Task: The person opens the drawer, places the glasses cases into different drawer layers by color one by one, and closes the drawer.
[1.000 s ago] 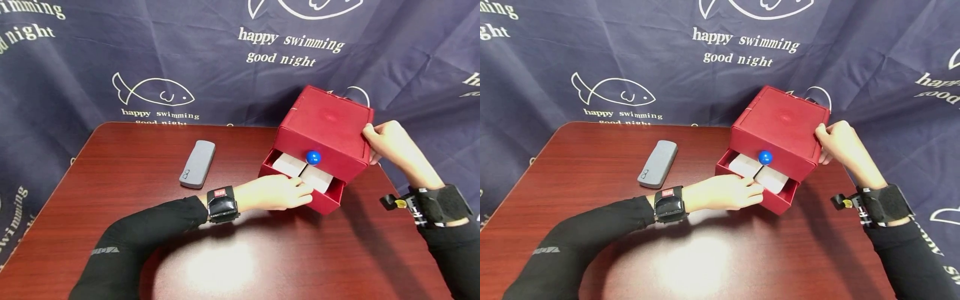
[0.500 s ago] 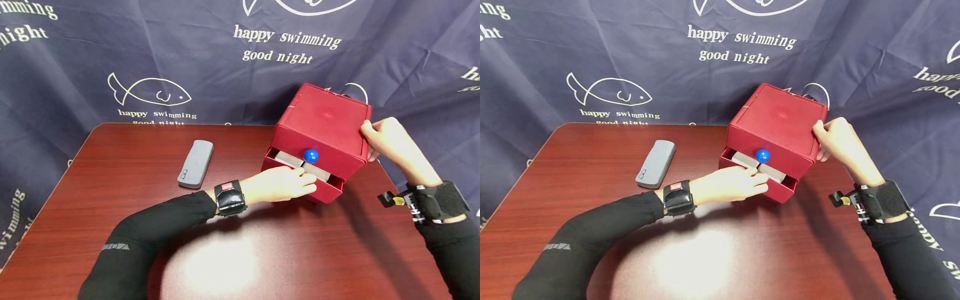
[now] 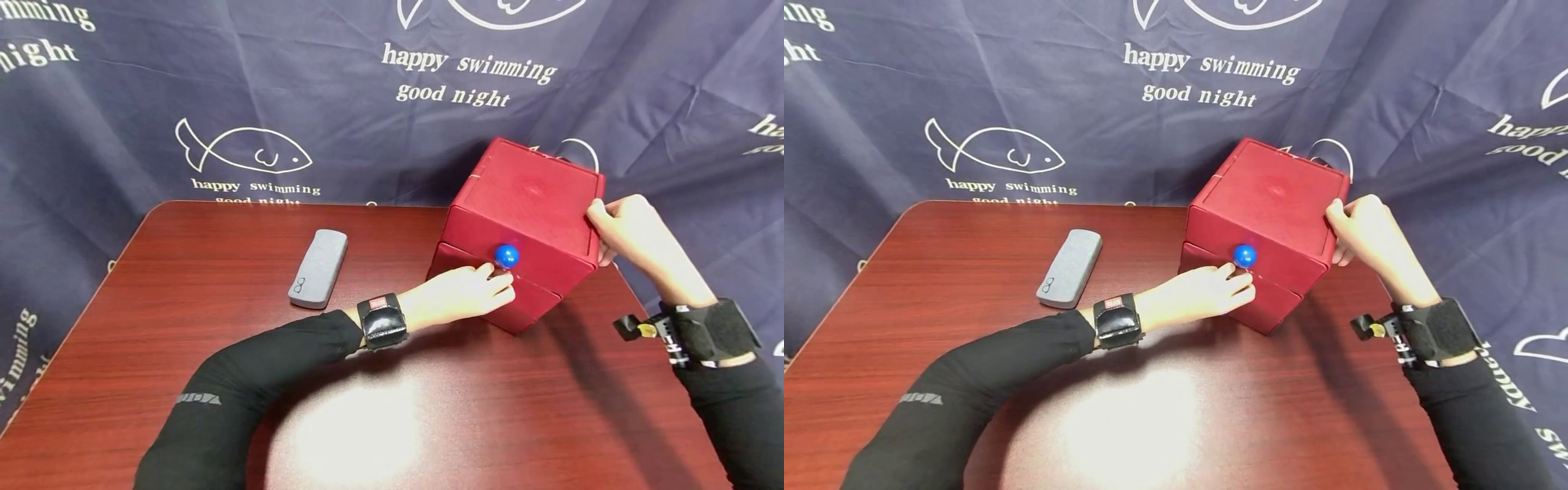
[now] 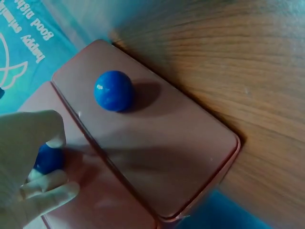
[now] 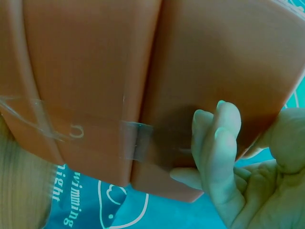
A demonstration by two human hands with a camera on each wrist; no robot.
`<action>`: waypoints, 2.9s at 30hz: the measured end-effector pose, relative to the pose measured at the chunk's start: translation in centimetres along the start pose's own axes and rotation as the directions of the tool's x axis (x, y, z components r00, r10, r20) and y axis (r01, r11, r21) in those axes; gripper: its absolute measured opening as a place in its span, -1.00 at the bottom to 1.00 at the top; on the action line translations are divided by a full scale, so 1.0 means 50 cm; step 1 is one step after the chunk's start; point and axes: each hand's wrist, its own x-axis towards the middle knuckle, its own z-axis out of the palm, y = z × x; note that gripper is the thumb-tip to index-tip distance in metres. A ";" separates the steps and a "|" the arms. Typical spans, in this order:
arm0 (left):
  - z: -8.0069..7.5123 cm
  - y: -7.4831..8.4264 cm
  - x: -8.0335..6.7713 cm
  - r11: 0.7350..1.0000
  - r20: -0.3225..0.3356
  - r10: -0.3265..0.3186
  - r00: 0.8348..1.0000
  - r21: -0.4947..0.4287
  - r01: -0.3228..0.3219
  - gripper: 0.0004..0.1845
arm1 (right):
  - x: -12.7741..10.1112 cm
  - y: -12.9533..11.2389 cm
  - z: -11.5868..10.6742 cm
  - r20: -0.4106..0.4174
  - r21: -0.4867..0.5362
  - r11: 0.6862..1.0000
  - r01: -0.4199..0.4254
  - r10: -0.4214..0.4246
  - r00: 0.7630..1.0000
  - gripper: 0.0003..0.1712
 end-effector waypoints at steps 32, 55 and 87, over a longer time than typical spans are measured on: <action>0.003 -0.005 -0.012 0.999 0.007 -0.006 1.000 -0.052 0.006 -0.65 | -0.004 -0.001 0.002 -0.009 -0.017 1.000 0.006 -0.006 1.000 -0.36; -0.013 0.022 -0.049 0.982 0.003 -0.088 0.996 -0.169 0.087 -0.78 | -0.002 0.000 -0.001 -0.006 0.000 1.000 0.007 -0.007 1.000 -0.35; 0.048 0.070 -0.042 0.998 0.134 -0.006 0.991 -0.069 0.015 -0.81 | -0.004 -0.006 -0.003 -0.043 0.003 1.000 -0.006 0.006 0.999 -0.34</action>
